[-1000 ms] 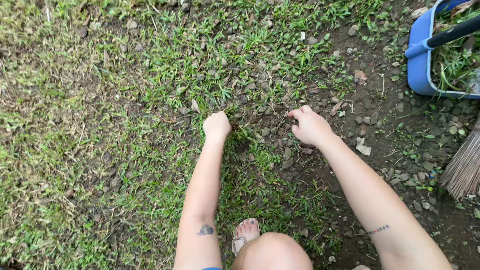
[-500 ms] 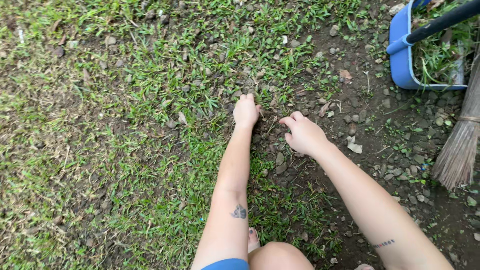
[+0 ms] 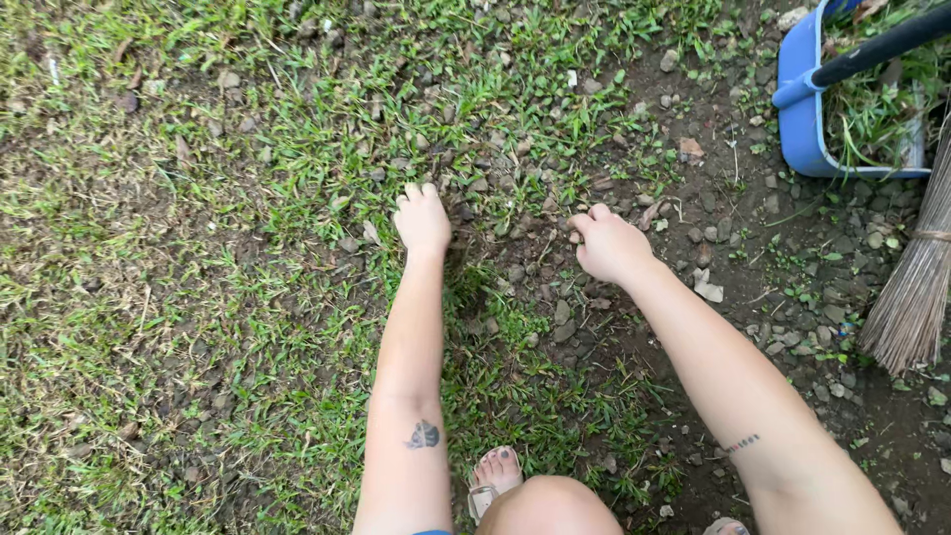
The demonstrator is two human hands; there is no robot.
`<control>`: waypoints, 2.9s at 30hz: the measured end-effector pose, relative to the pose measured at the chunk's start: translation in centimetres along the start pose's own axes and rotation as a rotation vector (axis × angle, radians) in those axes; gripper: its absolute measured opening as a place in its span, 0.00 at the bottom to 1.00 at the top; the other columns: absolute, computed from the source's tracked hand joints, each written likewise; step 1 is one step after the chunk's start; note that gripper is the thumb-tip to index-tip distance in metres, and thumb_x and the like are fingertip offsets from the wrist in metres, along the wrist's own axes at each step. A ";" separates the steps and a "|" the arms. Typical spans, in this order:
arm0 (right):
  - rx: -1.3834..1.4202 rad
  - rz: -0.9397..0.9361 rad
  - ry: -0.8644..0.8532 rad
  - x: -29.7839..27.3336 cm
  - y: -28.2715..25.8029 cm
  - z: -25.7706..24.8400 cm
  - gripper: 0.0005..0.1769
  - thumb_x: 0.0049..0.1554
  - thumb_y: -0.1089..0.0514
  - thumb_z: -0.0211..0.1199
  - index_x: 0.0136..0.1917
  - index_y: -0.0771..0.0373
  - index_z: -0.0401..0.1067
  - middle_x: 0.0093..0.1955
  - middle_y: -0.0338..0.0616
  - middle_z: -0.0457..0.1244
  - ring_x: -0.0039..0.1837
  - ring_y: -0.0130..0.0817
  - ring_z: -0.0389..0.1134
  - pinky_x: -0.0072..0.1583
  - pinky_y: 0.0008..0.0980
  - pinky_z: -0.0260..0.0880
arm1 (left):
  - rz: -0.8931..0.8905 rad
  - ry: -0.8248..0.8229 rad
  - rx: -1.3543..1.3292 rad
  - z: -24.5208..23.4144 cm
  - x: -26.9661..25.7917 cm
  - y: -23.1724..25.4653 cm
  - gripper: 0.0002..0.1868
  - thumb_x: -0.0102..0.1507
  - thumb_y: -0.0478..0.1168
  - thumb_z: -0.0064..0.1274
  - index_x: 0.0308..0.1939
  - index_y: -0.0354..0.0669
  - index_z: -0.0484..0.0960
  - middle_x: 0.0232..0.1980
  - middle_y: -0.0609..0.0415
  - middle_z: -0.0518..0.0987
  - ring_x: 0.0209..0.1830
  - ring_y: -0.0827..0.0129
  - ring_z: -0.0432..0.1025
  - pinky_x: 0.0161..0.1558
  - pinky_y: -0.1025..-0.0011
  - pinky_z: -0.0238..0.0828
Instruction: The person weeds a patch of ground by hand, pulling small green plants from the dirt and placing them into a blue container.
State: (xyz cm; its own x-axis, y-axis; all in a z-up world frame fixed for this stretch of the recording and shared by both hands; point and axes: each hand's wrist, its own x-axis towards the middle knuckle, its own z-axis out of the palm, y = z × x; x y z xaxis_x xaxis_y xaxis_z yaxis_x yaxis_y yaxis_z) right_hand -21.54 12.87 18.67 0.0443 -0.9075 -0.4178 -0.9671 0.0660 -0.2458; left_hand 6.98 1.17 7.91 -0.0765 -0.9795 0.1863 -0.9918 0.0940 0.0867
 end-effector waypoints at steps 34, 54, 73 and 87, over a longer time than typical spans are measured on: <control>-0.330 -0.623 0.164 12.1 0.9 4.0 0.22 0.53 0.62 0.58 0.61 0.55 0.73 0.63 0.42 0.63 0.65 0.45 0.66 0.60 0.45 0.70 | -0.272 -0.490 -0.416 -9.9 -2.8 3.9 0.16 0.63 0.47 0.53 0.52 0.45 0.80 0.56 0.45 0.79 0.51 0.53 0.77 0.53 0.56 0.75; -0.262 -0.668 0.137 15.9 1.9 6.6 0.13 0.50 0.49 0.69 0.44 0.60 0.79 0.46 0.49 0.68 0.54 0.48 0.69 0.56 0.46 0.71 | -0.199 -0.322 -0.117 -21.5 -16.3 -0.2 0.14 0.61 0.44 0.57 0.49 0.46 0.80 0.54 0.46 0.76 0.53 0.52 0.75 0.51 0.56 0.77; 0.016 -0.211 0.550 16.6 5.3 2.6 0.07 0.56 0.55 0.67 0.41 0.60 0.80 0.48 0.55 0.69 0.52 0.55 0.71 0.51 0.52 0.72 | -0.370 -0.356 -0.300 -14.7 -20.9 -1.5 0.13 0.68 0.51 0.57 0.42 0.47 0.84 0.50 0.50 0.79 0.49 0.54 0.77 0.52 0.57 0.76; 0.093 -0.352 0.199 14.9 -0.9 9.5 0.22 0.49 0.55 0.71 0.59 0.50 0.78 0.57 0.51 0.64 0.61 0.51 0.67 0.61 0.46 0.69 | -0.343 -0.243 -0.410 -17.8 -20.0 -1.4 0.23 0.60 0.41 0.58 0.59 0.46 0.76 0.66 0.44 0.69 0.57 0.46 0.74 0.53 0.55 0.74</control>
State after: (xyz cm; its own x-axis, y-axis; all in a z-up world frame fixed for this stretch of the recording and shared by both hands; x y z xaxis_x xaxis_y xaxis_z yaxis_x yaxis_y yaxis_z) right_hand -17.66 3.18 4.36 0.3102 -0.9431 -0.1193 -0.8742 -0.2337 -0.4257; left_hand 11.72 23.76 21.48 0.1728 -0.9743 -0.1447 -0.8471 -0.2220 0.4829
